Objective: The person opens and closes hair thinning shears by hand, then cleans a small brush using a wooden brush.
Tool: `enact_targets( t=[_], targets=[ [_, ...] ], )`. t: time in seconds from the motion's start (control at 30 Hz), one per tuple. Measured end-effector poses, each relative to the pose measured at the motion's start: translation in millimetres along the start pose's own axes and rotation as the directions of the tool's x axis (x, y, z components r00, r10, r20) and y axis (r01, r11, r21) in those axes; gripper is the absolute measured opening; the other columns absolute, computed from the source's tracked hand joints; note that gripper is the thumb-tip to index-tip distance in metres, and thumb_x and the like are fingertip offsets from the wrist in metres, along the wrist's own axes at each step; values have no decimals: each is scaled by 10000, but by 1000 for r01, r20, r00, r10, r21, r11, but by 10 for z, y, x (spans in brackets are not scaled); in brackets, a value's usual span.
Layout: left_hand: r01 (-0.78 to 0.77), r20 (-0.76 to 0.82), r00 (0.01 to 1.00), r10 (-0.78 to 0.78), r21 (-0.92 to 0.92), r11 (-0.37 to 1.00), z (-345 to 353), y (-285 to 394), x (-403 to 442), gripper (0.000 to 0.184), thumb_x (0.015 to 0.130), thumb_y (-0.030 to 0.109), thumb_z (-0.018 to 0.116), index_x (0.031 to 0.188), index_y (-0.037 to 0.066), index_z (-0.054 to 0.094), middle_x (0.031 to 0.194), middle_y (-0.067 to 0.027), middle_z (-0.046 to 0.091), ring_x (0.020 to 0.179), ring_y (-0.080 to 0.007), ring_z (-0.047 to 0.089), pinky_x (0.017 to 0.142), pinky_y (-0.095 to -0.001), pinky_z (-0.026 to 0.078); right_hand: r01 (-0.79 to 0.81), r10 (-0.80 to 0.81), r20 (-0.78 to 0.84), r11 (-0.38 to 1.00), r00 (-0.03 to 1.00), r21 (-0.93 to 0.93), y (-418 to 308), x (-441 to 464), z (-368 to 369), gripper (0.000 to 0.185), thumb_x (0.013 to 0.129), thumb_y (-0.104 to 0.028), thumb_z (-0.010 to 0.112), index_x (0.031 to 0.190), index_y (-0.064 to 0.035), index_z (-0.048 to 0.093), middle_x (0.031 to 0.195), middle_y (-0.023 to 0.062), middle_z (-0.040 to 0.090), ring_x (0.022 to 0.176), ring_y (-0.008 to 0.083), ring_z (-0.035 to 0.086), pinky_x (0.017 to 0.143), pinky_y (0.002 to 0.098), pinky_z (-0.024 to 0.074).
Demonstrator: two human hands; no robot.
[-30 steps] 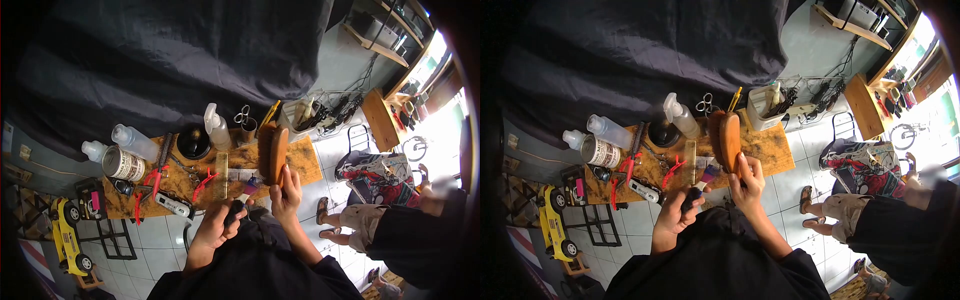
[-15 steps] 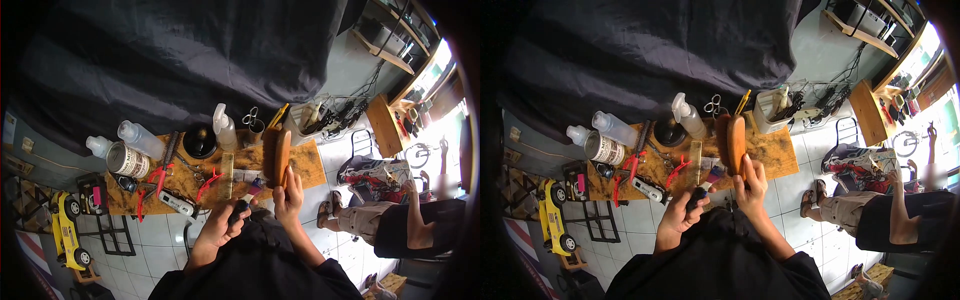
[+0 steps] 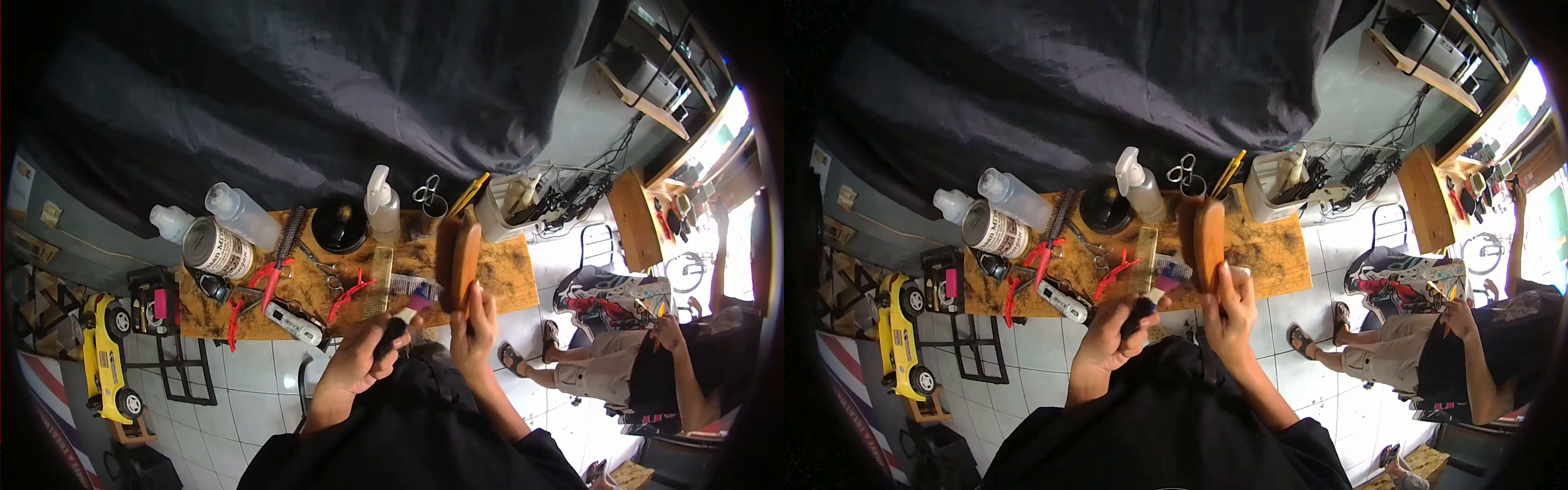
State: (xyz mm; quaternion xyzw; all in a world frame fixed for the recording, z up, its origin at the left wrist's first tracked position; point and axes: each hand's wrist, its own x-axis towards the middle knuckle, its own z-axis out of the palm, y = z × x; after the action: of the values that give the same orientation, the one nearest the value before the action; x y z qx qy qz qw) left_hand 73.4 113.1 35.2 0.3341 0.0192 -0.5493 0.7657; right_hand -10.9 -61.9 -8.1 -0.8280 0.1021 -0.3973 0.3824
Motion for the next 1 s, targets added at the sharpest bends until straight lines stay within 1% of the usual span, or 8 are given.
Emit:
enact_targets(
  t=[0.1, 0.17, 0.27, 0.6, 0.83, 0.9, 0.97, 1.0],
  targets=[
    [-77, -13, 997, 77, -63, 995, -20, 88, -11, 417, 1003, 317, 348, 1223, -13, 474, 802, 2, 455, 428, -2, 271, 370, -145, 194, -7, 0, 94, 997, 996, 78, 15, -272, 48, 461, 772, 63, 603, 1227, 40, 532, 988, 205, 540, 833, 295, 581, 636, 319, 493],
    [-60, -119, 990, 73, 110, 992, -15, 145, -26, 390, 1005, 300, 338, 1211, 3, 486, 803, 4, 454, 434, -4, 280, 373, -142, 198, 23, -30, 99, 997, 995, 77, 5, -282, 41, 470, 750, 72, 619, 1213, 38, 543, 986, 208, 532, 804, 288, 578, 586, 304, 489],
    [-8, -134, 991, 26, 137, 991, -58, 84, -74, 349, 1004, 282, 341, 1182, 29, 504, 788, 7, 453, 441, -5, 288, 380, -149, 203, 27, -28, 38, 999, 999, 42, -28, -176, 0, 490, 767, 69, 571, 1251, 40, 499, 1006, 200, 543, 840, 298, 549, 719, 353, 456],
    [-77, -51, 995, 80, 60, 995, 30, 108, -108, 386, 1011, 312, 314, 1207, 36, 500, 803, 18, 454, 427, -9, 265, 375, -153, 194, 71, -71, 65, 997, 995, 0, 31, -462, 176, 529, 727, 74, 617, 1243, 15, 513, 1028, 215, 499, 861, 296, 544, 730, 333, 460],
    [27, -127, 992, -15, 92, 995, 17, 14, -69, 347, 1007, 297, 328, 1218, 74, 490, 827, 2, 448, 431, -9, 262, 365, -156, 180, 139, -139, -30, 990, 990, -25, -114, -27, 165, 528, 730, 92, 587, 1246, 33, 493, 1060, 227, 494, 910, 332, 527, 766, 361, 442],
    [17, -105, 994, -8, 80, 997, -14, 19, -101, 350, 1006, 294, 330, 1212, 60, 490, 824, 4, 444, 432, -7, 262, 364, -155, 175, 80, -80, 11, 995, 997, 58, -62, -72, 237, 523, 732, 97, 594, 1242, 29, 501, 1054, 224, 486, 862, 306, 548, 725, 344, 451],
    [-66, 6, 998, 66, -19, 998, -98, 79, -141, 365, 1003, 297, 332, 1199, 31, 487, 820, 7, 444, 431, -6, 263, 364, -151, 171, 265, -264, 35, 963, 964, -44, 51, -169, 275, 518, 738, 106, 605, 1240, 19, 514, 1037, 203, 476, 757, 242, 566, 641, 299, 461],
    [-128, -78, 989, 127, 1, 992, -9, 157, -199, 378, 996, 304, 346, 1180, 6, 491, 811, 8, 448, 428, -5, 262, 364, -147, 173, 192, -198, 115, 980, 973, 56, 60, -331, 273, 518, 738, 109, 612, 1239, 14, 520, 1029, 194, 473, 715, 218, 564, 608, 284, 465]
  ],
)
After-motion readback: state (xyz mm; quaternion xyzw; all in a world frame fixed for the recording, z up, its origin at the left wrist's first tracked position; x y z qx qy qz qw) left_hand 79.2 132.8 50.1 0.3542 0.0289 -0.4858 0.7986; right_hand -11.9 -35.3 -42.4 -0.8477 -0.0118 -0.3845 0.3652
